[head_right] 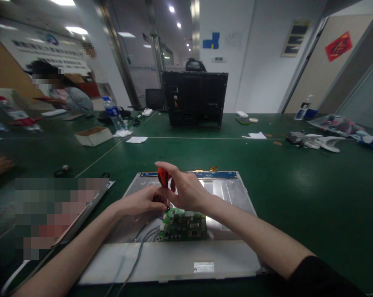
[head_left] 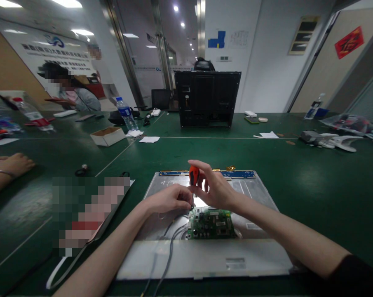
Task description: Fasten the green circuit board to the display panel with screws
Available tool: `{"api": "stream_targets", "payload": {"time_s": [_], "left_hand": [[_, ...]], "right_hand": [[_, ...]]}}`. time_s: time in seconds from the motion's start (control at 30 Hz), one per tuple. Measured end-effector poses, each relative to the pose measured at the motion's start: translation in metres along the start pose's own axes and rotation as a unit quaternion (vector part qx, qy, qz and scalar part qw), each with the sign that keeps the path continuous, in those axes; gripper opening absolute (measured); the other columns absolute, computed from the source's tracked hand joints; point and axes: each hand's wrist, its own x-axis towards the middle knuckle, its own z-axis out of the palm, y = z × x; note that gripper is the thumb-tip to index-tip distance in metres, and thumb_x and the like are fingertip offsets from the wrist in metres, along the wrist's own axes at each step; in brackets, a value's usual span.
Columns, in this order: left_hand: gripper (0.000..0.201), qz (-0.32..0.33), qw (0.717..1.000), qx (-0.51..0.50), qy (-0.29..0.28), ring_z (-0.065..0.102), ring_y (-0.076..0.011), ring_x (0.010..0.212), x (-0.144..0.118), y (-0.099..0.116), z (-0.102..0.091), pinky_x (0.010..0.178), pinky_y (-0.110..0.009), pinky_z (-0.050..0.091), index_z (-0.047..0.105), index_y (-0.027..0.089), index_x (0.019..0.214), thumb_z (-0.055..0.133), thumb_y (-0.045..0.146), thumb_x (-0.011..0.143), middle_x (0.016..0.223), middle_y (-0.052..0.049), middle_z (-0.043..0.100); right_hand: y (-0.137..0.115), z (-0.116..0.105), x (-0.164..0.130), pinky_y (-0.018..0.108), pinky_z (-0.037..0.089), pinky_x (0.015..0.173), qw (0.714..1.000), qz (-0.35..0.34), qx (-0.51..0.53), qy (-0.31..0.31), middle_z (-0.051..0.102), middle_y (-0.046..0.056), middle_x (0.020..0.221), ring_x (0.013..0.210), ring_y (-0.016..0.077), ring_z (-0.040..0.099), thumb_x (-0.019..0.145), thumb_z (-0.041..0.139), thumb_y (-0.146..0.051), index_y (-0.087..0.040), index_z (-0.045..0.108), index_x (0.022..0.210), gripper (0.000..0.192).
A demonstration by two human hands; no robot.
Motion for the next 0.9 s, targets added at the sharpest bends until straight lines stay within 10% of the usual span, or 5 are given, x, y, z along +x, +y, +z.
{"api": "stream_targets", "payload": {"time_s": [0.9], "left_hand": [[0.014,-0.003,1.0,0.004,0.008,0.05,-0.014,0.064,0.001,-0.003,0.0,0.062,-0.026,0.038,0.062,0.015,0.077,0.064,0.029,0.073,0.068,0.002,0.058]], "right_hand": [[-0.011,-0.016,0.007,0.022,0.044,0.05,0.997,0.001,-0.047,-0.066,0.066,0.001,0.09,0.059,0.0102,0.057,0.085,0.052,-0.013,-0.022,0.031,0.141,0.061]]}}
